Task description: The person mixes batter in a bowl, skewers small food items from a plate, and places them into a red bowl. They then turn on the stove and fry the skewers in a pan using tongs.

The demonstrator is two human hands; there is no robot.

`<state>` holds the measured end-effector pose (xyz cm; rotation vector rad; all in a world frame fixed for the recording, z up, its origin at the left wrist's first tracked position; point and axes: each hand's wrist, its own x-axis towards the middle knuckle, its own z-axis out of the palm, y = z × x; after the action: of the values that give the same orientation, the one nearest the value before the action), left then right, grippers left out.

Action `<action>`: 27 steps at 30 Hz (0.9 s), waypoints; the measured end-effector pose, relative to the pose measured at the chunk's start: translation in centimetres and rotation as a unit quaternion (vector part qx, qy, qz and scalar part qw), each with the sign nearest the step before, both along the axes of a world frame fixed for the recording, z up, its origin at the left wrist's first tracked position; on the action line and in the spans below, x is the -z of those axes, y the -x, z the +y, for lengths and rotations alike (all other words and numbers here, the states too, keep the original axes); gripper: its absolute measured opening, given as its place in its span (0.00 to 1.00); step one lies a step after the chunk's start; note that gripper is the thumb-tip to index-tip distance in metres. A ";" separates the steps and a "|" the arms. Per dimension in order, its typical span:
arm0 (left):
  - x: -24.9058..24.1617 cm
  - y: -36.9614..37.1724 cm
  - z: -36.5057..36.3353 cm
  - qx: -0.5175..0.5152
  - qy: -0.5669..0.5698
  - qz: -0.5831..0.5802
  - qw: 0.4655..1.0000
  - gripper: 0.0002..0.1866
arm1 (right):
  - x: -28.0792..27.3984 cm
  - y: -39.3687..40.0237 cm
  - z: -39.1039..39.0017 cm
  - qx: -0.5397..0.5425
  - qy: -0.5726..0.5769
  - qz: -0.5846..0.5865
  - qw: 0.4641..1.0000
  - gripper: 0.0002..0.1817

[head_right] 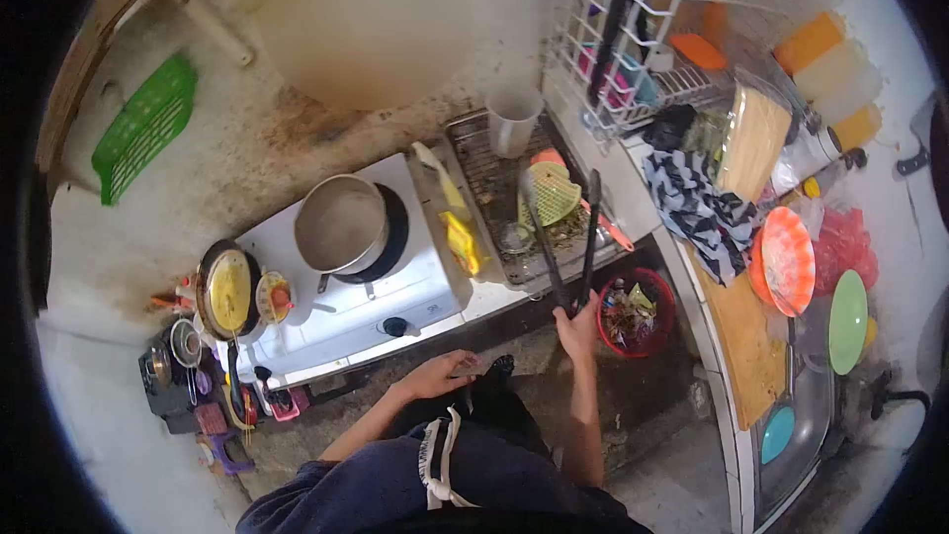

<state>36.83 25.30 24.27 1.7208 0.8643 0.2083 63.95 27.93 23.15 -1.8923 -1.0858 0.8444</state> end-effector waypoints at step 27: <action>-7.3 45.1 -15.8 -0.408 -0.111 -0.070 0.903 0.17 | -10.7 48.5 -5.9 -0.341 0.017 0.122 0.932 0.22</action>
<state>-8.24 9.49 31.60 1.4232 1.4585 1.0104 15.48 22.00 33.88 -1.3727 -1.5971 1.4431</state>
